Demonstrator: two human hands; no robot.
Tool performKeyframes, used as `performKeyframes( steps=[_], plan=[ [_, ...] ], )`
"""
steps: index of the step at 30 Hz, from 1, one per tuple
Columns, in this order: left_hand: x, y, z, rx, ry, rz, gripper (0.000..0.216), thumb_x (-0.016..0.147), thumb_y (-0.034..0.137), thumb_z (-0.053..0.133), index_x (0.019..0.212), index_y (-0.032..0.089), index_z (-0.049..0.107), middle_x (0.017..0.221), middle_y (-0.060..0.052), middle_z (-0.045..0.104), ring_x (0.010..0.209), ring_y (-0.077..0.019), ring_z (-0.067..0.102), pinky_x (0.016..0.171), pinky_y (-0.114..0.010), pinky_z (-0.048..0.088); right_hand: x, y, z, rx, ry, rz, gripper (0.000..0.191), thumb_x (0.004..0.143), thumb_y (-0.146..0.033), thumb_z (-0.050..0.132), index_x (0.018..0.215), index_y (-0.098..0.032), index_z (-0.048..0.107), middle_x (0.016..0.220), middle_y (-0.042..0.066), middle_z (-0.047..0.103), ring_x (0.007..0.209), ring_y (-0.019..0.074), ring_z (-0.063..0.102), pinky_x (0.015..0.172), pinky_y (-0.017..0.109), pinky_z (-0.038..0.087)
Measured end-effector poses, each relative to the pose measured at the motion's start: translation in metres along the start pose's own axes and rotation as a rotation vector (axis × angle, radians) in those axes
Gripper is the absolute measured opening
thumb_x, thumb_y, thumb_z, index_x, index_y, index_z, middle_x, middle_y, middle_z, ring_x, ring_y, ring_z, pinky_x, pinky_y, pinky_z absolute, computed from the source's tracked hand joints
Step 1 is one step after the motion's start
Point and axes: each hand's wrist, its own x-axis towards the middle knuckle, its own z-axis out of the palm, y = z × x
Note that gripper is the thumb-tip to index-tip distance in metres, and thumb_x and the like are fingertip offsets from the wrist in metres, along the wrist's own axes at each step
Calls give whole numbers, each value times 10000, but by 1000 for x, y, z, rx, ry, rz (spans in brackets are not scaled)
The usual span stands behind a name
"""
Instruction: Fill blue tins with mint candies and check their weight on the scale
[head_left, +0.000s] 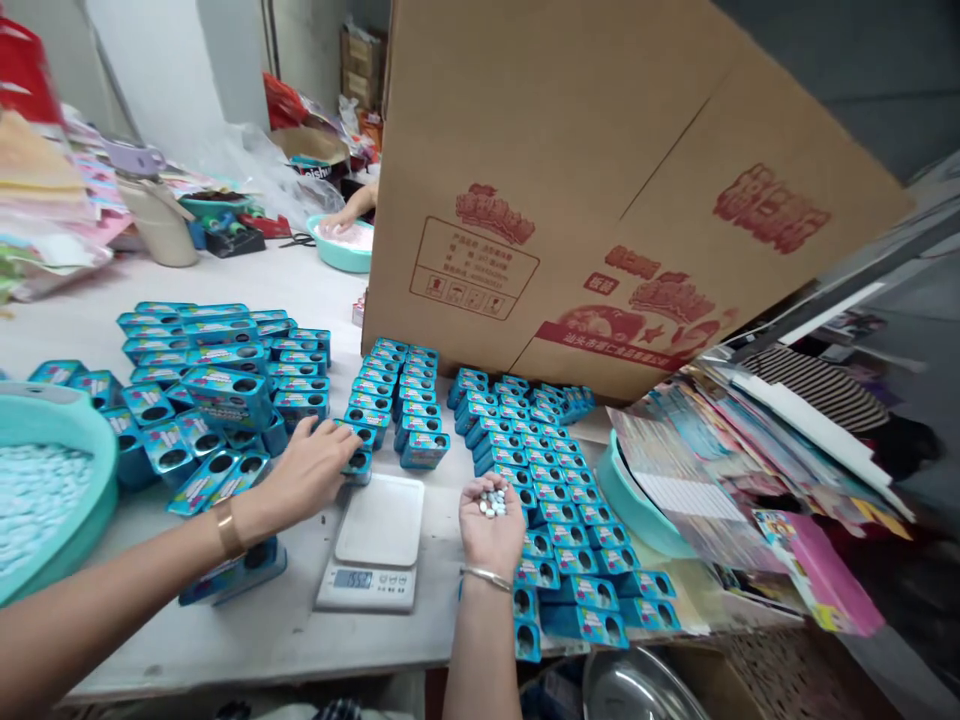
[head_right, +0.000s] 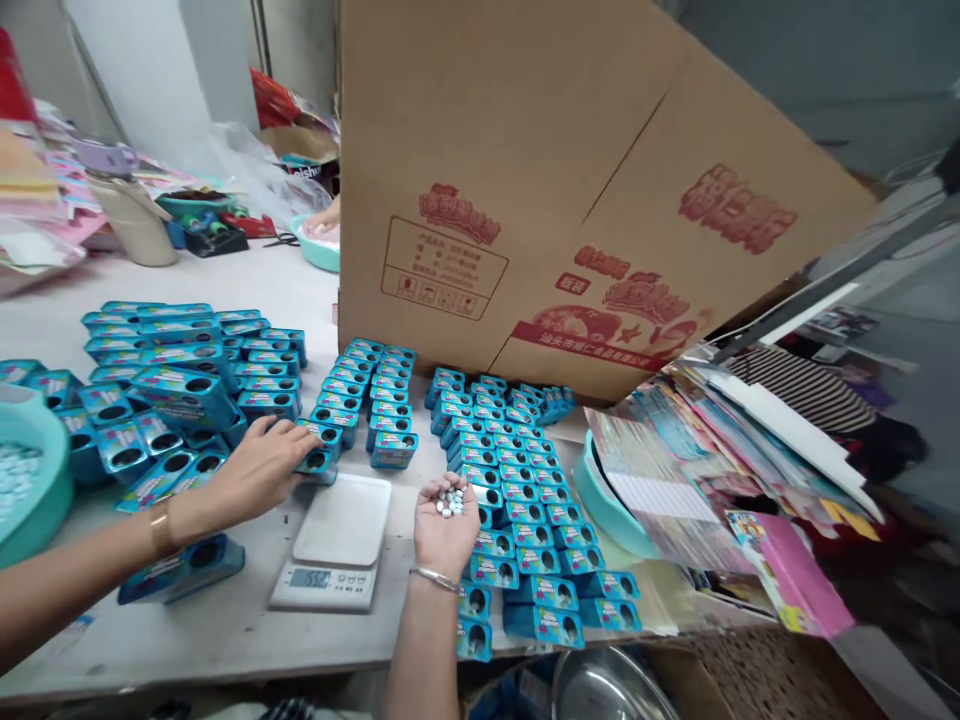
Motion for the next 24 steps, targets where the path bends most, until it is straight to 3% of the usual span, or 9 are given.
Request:
performKeyframes(
  steps=[7,12,16,20,24],
  plan=[
    [10,-25,1,95,23,5,231,716,61,528,884,171,641,873,-111,638,920,-297,552,926,-497,309,6,10,-3,-114,-48,-16,121,836,-161,476,721,-194,495,647,-45,552,554,76,539,544,220,485],
    [4,-30,8,73,25,39,255,713,15,491,838,165,655,860,-111,632,921,-288,553,927,-486,339,7,18,-2,-69,13,20,138,854,-161,446,727,-186,494,646,-38,556,555,73,540,548,213,483],
    [0,-24,18,19,58,36,343,773,11,457,1012,170,644,1013,-119,636,1026,-270,544,967,-441,363,4,25,2,-46,34,65,154,861,-158,430,719,-185,484,638,-36,542,543,72,528,534,207,476],
    [-19,-28,0,-93,142,-72,495,830,236,584,1307,162,475,1306,-151,529,1225,-293,458,1018,-433,376,2,22,0,-40,35,56,149,864,-155,415,736,-185,484,653,-34,545,550,72,529,537,208,478],
    [-74,-30,-19,-283,89,-119,552,867,479,564,1335,209,451,1289,-108,569,1167,-267,532,967,-390,428,1,16,-4,-47,39,31,136,866,-156,412,753,-185,483,662,-38,551,552,63,523,547,198,478]
  ],
)
